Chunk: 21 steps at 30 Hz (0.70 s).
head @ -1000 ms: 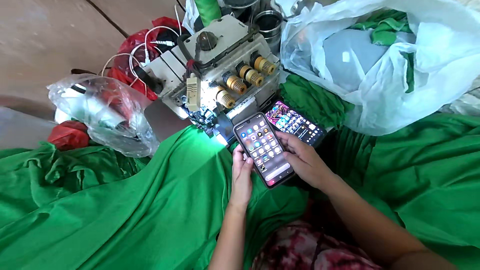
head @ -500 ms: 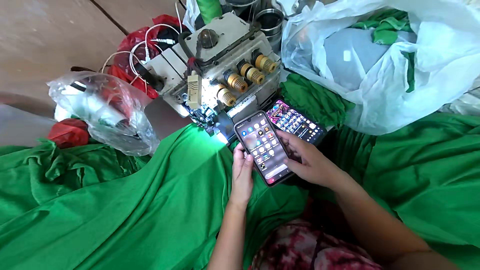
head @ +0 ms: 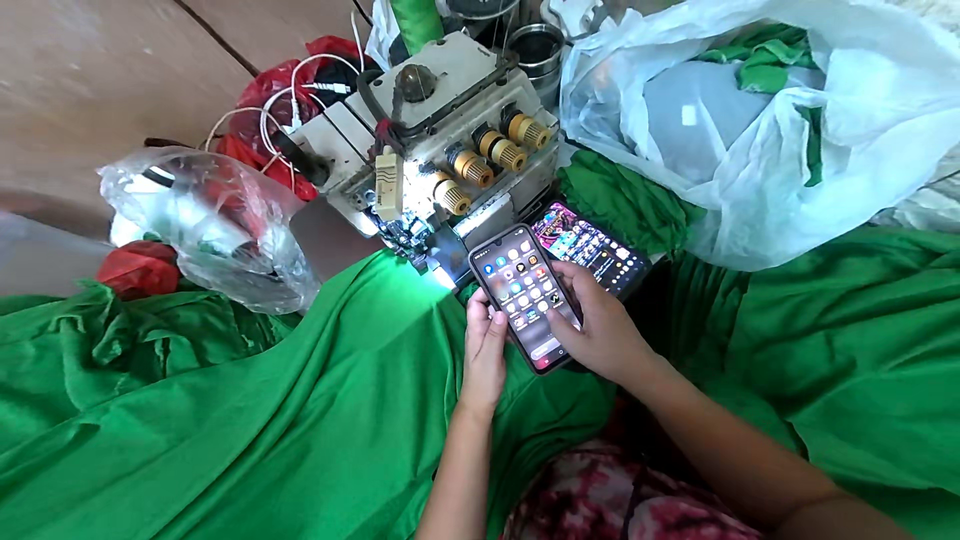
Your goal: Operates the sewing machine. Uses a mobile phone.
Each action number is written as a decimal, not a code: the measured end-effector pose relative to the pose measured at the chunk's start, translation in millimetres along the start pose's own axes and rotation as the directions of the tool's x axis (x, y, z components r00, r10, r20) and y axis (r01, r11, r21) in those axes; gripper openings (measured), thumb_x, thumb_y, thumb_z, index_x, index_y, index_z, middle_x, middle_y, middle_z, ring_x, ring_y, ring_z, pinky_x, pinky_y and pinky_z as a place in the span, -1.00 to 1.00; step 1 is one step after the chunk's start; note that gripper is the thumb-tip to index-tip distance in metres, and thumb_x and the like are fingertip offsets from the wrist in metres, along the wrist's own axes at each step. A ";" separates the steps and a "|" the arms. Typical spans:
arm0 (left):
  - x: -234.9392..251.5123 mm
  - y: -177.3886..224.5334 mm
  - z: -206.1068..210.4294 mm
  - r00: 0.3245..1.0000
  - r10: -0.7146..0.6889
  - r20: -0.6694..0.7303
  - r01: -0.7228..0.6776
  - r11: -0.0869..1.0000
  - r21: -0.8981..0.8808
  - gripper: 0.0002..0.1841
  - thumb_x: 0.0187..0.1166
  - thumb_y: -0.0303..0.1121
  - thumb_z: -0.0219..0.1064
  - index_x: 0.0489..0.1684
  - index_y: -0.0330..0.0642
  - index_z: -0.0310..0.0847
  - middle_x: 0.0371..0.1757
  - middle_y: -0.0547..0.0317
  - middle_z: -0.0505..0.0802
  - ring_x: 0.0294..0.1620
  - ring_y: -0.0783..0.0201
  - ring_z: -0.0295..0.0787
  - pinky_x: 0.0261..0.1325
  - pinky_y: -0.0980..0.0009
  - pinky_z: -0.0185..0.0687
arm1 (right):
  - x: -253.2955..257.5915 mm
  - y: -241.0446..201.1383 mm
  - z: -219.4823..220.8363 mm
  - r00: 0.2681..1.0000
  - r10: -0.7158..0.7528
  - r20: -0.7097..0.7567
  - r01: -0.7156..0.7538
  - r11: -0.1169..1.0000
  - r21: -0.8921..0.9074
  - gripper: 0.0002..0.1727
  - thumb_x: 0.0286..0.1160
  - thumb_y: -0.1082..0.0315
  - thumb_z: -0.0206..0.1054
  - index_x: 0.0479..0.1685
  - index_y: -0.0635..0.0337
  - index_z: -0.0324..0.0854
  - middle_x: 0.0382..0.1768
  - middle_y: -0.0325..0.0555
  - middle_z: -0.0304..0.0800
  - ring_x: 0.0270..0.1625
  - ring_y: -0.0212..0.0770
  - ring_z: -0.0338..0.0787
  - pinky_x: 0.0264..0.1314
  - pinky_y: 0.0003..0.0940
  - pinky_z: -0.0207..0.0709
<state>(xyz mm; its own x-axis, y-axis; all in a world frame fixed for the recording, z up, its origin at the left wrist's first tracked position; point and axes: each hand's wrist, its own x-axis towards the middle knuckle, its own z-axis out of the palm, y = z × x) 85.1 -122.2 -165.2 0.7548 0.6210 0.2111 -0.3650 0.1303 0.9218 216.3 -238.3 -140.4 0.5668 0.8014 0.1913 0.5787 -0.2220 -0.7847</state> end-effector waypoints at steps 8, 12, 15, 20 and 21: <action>-0.1 -0.4 -0.6 1.000 -0.001 0.001 0.001 1.000 0.004 -0.57 0.84 -0.23 -0.05 0.51 -0.33 0.09 0.25 0.08 0.70 0.18 0.30 0.79 0.24 0.28 0.78 | -1.4 -5.0 -6.3 0.996 0.052 0.078 -0.053 0.998 0.013 0.09 0.19 -0.31 0.49 0.70 0.21 0.28 0.35 0.08 0.70 0.29 -0.10 0.76 0.31 -0.06 0.65; -0.5 1.3 0.2 1.000 -0.010 -0.002 0.010 1.000 0.020 -0.59 0.84 -0.29 -0.10 0.52 -0.34 0.09 0.25 0.07 0.70 0.18 0.30 0.79 0.25 0.28 0.77 | -1.7 -3.6 -8.8 0.992 0.057 0.110 -0.064 0.996 0.059 0.13 0.16 -0.31 0.51 0.73 0.22 0.23 0.38 0.10 0.68 0.33 -0.11 0.74 0.35 -0.07 0.64; -0.5 1.1 0.0 1.000 -0.012 0.000 0.012 1.000 0.019 -0.59 0.83 -0.30 -0.11 0.52 -0.34 0.08 0.26 0.06 0.70 0.18 0.29 0.79 0.26 0.27 0.77 | -1.8 -0.7 -7.7 0.995 0.020 0.098 -0.027 0.997 0.068 0.08 0.25 -0.28 0.46 0.73 0.24 0.24 0.38 0.10 0.68 0.33 -0.14 0.74 0.37 -0.13 0.64; -0.4 1.8 1.0 1.000 -0.007 0.001 0.007 1.000 0.007 -0.61 0.82 -0.33 -0.12 0.50 -0.36 0.07 0.22 0.07 0.71 0.17 0.30 0.80 0.26 0.28 0.77 | -0.7 4.2 -9.6 0.994 -0.015 0.110 0.006 0.997 0.083 -0.11 0.45 -0.07 0.35 0.73 0.27 0.23 0.39 0.14 0.68 0.36 -0.14 0.73 0.40 -0.16 0.62; -0.3 1.8 1.0 1.000 -0.006 0.002 0.006 1.000 0.008 -0.62 0.82 -0.34 -0.12 0.49 -0.36 0.07 0.22 0.08 0.71 0.17 0.31 0.80 0.26 0.29 0.77 | -0.4 4.7 -10.4 0.993 -0.016 0.116 0.007 0.997 0.081 -0.13 0.47 -0.05 0.33 0.73 0.27 0.23 0.38 0.13 0.69 0.36 -0.15 0.73 0.40 -0.17 0.62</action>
<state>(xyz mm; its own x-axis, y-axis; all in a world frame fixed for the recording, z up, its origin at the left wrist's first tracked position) 84.8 -123.0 -163.4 0.7582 0.6185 0.2061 -0.3562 0.1283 0.9255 224.9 -245.4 -138.0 0.4853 0.8640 0.1340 0.5332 -0.1710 -0.8285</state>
